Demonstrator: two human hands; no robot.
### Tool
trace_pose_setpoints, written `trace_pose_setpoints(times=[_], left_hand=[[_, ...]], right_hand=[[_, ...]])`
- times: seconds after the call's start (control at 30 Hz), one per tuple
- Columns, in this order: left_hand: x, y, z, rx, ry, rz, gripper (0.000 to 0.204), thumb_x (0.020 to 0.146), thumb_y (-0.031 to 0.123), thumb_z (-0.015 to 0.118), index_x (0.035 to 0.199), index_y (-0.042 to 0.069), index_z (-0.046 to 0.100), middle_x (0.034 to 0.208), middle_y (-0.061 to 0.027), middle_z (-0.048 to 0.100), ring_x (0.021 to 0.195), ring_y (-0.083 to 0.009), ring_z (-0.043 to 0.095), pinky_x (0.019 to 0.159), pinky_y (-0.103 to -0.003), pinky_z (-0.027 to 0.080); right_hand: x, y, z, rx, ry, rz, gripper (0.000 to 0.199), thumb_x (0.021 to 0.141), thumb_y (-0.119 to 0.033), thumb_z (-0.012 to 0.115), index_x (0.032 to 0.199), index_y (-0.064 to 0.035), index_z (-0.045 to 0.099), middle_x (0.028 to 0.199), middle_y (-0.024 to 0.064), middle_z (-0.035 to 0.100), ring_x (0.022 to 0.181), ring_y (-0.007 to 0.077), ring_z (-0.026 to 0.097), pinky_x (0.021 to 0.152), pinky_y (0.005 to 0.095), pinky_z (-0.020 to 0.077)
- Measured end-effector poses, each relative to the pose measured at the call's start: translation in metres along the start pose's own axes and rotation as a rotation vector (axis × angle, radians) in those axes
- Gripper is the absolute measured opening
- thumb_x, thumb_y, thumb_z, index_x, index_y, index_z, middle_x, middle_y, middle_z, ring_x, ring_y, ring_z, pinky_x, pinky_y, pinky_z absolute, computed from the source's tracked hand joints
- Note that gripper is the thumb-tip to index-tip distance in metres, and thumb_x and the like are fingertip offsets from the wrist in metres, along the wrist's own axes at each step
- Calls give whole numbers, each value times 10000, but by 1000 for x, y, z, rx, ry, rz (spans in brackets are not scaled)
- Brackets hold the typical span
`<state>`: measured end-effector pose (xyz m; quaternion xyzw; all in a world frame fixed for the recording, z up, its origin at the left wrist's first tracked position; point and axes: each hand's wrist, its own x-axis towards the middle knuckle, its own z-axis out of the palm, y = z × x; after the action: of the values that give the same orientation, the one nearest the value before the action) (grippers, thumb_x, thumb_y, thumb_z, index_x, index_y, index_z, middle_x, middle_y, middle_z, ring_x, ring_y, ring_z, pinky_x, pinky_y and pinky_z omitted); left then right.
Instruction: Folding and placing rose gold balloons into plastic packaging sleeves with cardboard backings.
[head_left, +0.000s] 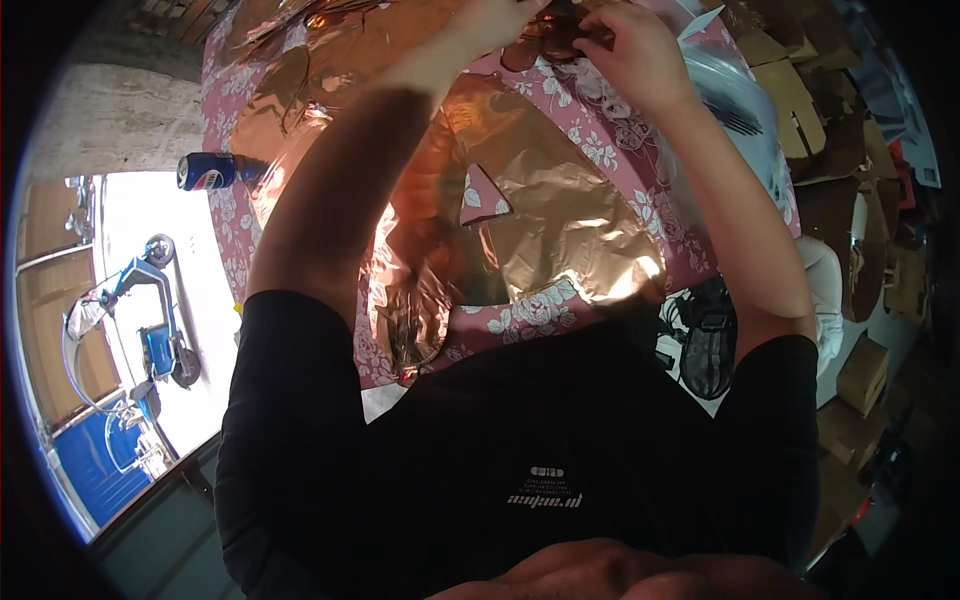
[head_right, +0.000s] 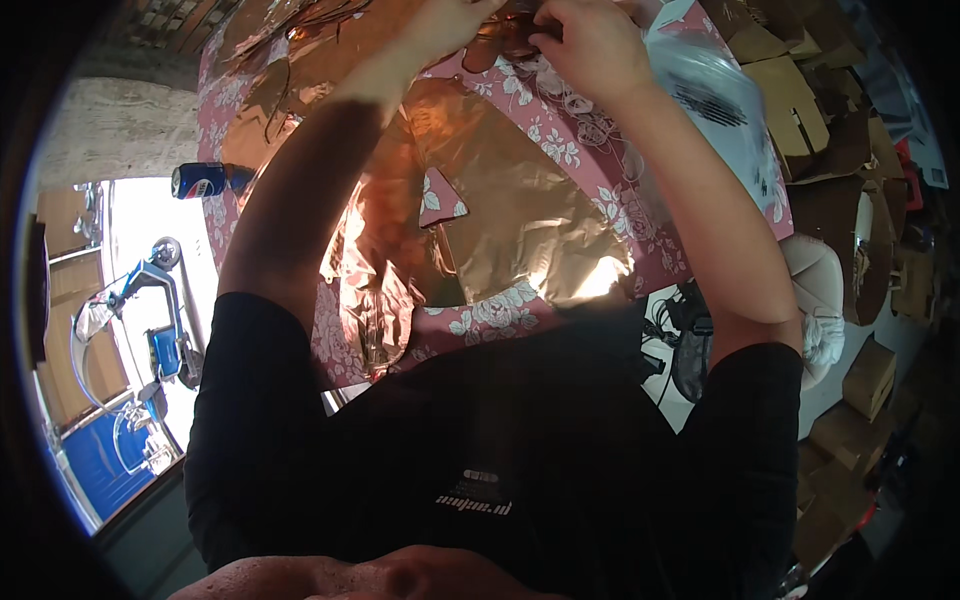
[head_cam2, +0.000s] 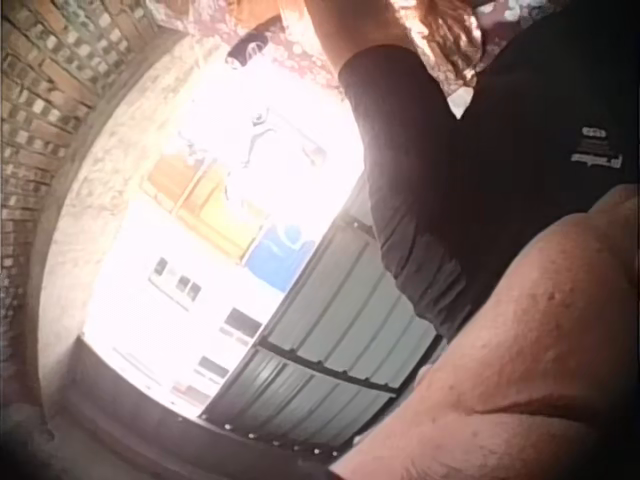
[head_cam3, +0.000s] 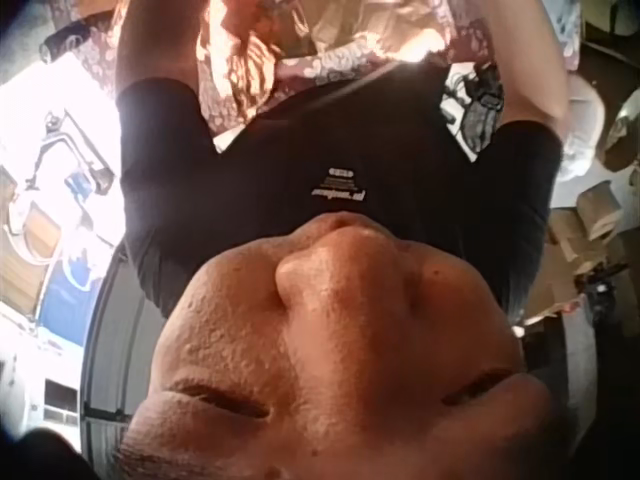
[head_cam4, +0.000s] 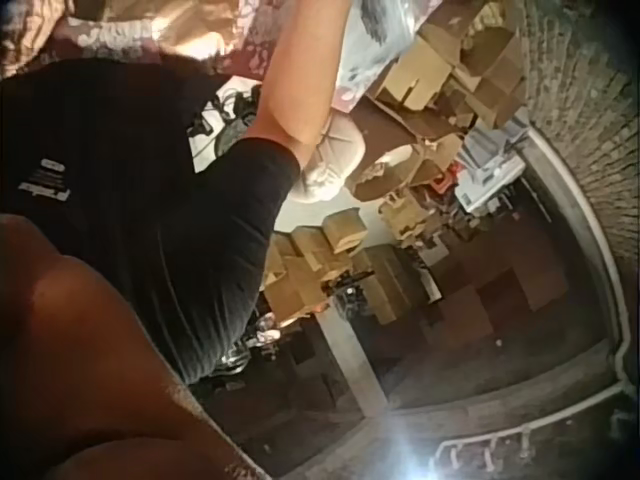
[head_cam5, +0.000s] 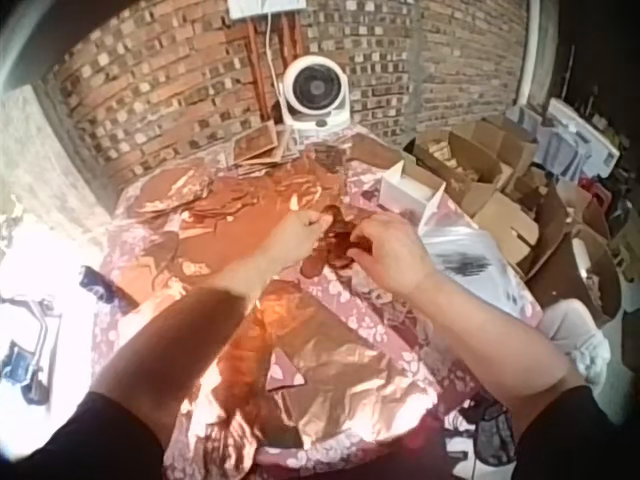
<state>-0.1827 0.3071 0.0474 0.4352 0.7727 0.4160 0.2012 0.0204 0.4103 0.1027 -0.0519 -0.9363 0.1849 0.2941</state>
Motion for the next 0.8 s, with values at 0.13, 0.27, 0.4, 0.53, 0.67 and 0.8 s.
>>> trace_pose_setpoints(times=[0.13, 0.27, 0.4, 0.53, 0.67, 0.8], left_hand=[[7, -8, -1, -38, 51, 72, 348, 1023, 324, 661, 920, 0, 733, 753, -101, 719, 680, -175, 651, 636, -381, 513], [10, -4, -1, 116, 85, 35, 289, 1007, 286, 682, 1017, 7, 760, 816, -98, 749, 709, -169, 665, 667, -379, 531], [4, 4, 2, -215, 161, 278, 259, 975, 247, 716, 1054, 4, 755, 831, -98, 750, 712, -171, 672, 676, -368, 538], [0, 2, -2, -47, 140, 110, 301, 950, 144, 707, 1215, 3, 692, 859, -99, 744, 763, -158, 684, 676, -325, 544], [4, 3, 7, -350, 147, 102, 377, 917, 19, 692, 1291, 8, 643, 955, -102, 739, 797, -170, 688, 698, -308, 554], [6, -3, 9, -330, 98, 20, 363, 904, -14, 713, 1262, 3, 654, 1029, -108, 740, 821, -179, 699, 728, -306, 559]], right_hand=[[10, -6, 3, -128, -32, 64, 202, 752, -150, 820, 885, -33, 724, 921, 194, 699, 929, 386, 677, 835, 483, 540], [10, -7, 2, -239, -183, 113, 187, 767, -205, 799, 827, -40, 734, 888, 195, 716, 891, 372, 701, 802, 496, 550], [1, 4, 12, -175, -203, 36, 286, 875, -232, 765, 1113, -75, 743, 1025, 162, 729, 962, 359, 697, 896, 454, 537], [0, 12, 20, -360, -313, -10, 332, 862, -277, 776, 1136, -94, 741, 1042, 168, 731, 980, 359, 694, 928, 465, 526], [5, 22, 29, -318, -312, -71, 256, 845, -277, 760, 991, -67, 743, 913, 173, 724, 895, 369, 696, 857, 483, 539], [9, 23, 25, -226, -235, 22, 168, 817, -221, 748, 876, -65, 767, 812, 176, 724, 791, 376, 708, 770, 489, 568]])
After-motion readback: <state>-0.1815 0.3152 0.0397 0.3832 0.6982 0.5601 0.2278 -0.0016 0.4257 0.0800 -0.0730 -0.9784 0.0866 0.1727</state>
